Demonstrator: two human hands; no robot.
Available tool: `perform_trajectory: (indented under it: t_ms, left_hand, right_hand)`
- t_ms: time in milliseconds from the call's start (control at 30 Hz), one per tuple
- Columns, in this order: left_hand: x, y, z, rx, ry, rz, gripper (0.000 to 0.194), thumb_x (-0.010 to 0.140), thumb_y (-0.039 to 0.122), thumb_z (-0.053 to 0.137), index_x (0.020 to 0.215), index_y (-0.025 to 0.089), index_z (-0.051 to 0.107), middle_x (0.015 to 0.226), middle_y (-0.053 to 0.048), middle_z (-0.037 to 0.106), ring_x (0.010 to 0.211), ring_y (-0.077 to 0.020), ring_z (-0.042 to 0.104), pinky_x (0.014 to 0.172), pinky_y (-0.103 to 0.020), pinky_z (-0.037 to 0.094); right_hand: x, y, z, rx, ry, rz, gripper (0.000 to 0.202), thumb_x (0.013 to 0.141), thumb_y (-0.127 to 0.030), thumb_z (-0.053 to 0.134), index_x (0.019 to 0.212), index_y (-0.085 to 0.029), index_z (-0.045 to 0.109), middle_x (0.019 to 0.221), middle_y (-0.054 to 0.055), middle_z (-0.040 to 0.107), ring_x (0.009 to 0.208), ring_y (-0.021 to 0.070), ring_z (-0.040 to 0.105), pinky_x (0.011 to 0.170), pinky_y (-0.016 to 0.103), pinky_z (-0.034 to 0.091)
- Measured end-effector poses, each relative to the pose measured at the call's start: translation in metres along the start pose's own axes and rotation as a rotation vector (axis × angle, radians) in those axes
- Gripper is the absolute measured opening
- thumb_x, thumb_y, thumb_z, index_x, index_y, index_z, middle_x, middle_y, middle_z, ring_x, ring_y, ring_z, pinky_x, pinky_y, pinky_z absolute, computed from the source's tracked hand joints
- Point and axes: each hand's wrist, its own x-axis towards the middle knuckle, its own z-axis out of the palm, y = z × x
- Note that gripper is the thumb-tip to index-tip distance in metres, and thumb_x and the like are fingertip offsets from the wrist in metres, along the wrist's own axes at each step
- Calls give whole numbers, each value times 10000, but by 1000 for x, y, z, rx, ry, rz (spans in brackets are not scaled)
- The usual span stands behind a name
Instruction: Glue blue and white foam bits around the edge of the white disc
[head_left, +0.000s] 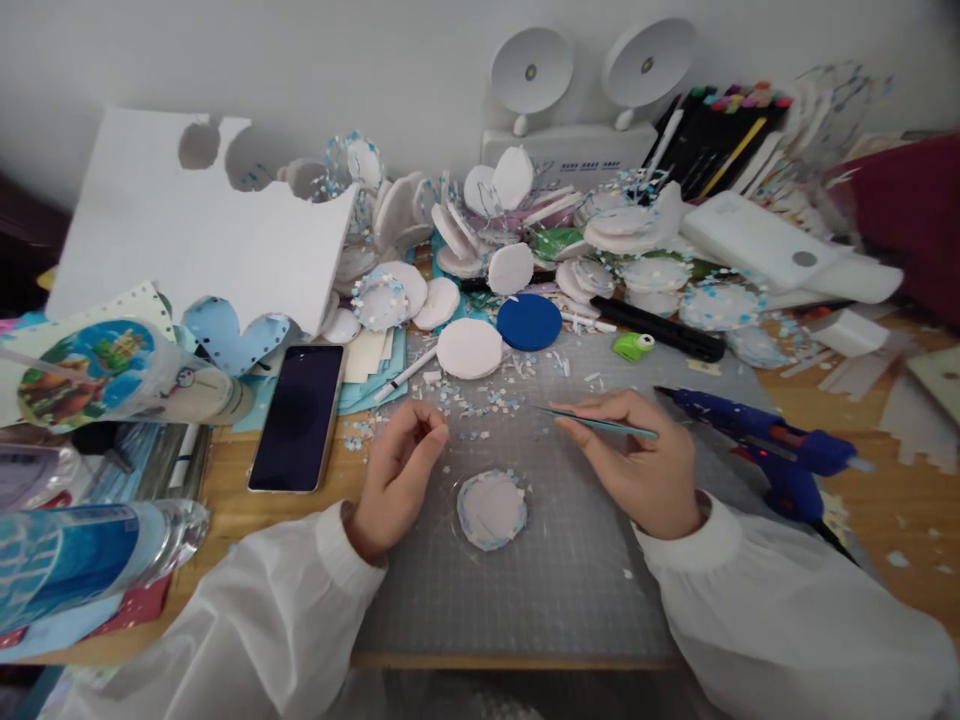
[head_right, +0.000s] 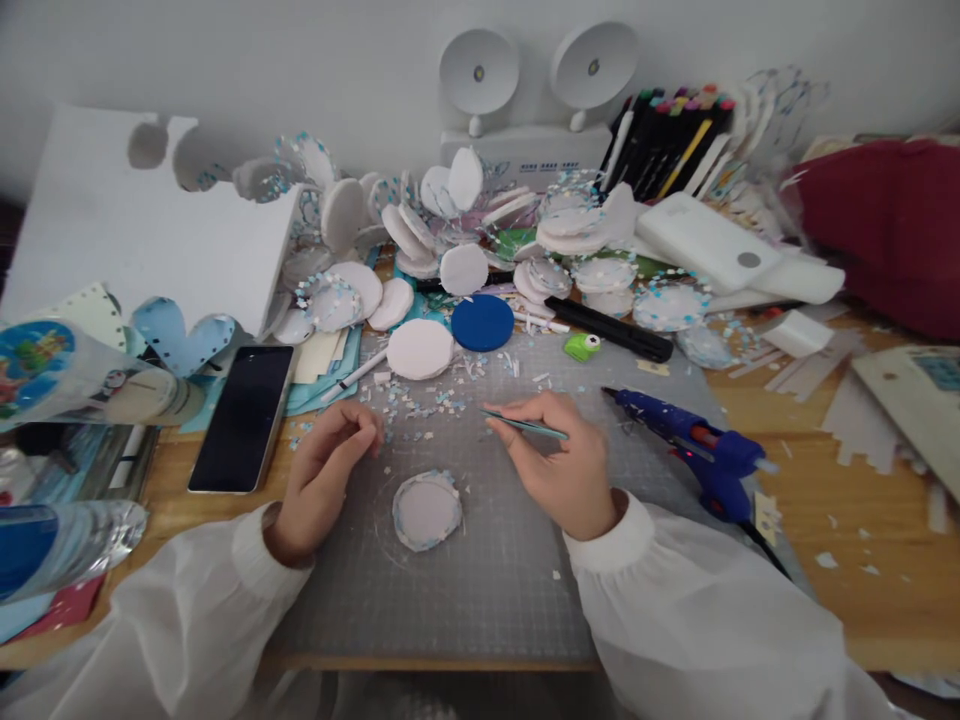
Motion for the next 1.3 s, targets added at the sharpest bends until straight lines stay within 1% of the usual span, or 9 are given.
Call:
perform_trajectory:
  t_ms: [167, 267, 367, 467, 600, 733, 867, 1000, 1300]
  left_hand:
    - [-2, 2, -2, 72, -46, 19, 300, 929, 276, 407, 649, 177, 449, 633, 14, 429, 622, -127, 409, 590, -255, 344]
    - [-4, 0, -3, 100, -45, 62, 317, 938, 288, 392, 641, 182, 422, 626, 19, 403, 610, -126, 385, 574, -256, 326]
    - [-6, -3, -4, 150, -32, 107, 311, 929, 237, 411, 625, 184, 375, 597, 34, 354, 572, -110, 348, 548, -244, 302]
    - [-6, -4, -3, 216, 5, 134, 380, 901, 190, 458, 573, 185, 266, 543, 57, 260, 502, -81, 271, 491, -227, 252]
    - [-7, -3, -1, 260, 41, 196, 475, 856, 150, 519, 571, 189, 142, 513, 72, 174, 462, -55, 184, 440, -217, 194]
    - [-7, 0, -1, 310, 10, 250, 479, 842, 122, 521, 571, 188, 132, 507, 76, 156, 449, -44, 173, 425, -208, 181]
    - [-9, 2, -2, 311, 2, 242, 473, 845, 119, 511, 563, 188, 138, 500, 78, 154, 439, -40, 173, 414, -201, 179]
    - [-9, 2, -3, 317, -22, 237, 473, 847, 126, 512, 557, 188, 144, 498, 78, 155, 438, -39, 179, 412, -195, 184]
    - [-9, 3, -1, 336, -72, 318, 474, 841, 113, 513, 556, 182, 140, 495, 78, 153, 432, -37, 183, 423, -201, 186]
  right_hand:
    - [0, 2, 0, -54, -53, -48, 136, 752, -158, 700, 803, -268, 638, 844, 29, 727, 842, 229, 672, 793, 405, 498]
    - [-2, 3, 2, -58, -125, -107, 169, 741, -143, 711, 814, -273, 632, 851, 18, 734, 814, 211, 668, 790, 395, 484]
    - [-5, 6, 5, -74, -168, -142, 170, 739, -156, 719, 822, -269, 623, 844, 12, 738, 802, 206, 671, 843, 411, 461]
    - [-6, 10, 7, -89, -173, -156, 139, 746, -178, 714, 818, -257, 625, 845, 14, 739, 794, 208, 675, 853, 417, 462]
    - [-4, 10, 7, -128, -136, -183, 112, 762, -185, 702, 816, -252, 631, 815, 14, 730, 767, 199, 660, 776, 390, 490]
    - [-1, 9, 6, -117, -121, -148, 103, 768, -171, 694, 817, -243, 638, 840, 26, 731, 808, 216, 661, 744, 386, 502]
    - [0, 10, 7, -160, -97, -177, 95, 775, -165, 688, 808, -238, 637, 825, 28, 731, 794, 213, 654, 755, 396, 478]
    - [2, 10, 9, -217, -119, -192, 76, 784, -172, 679, 814, -235, 648, 808, 35, 727, 769, 205, 643, 739, 391, 459]
    - [2, 11, 12, -236, -149, -231, 104, 785, -151, 672, 823, -235, 624, 814, 20, 728, 763, 191, 645, 759, 390, 437]
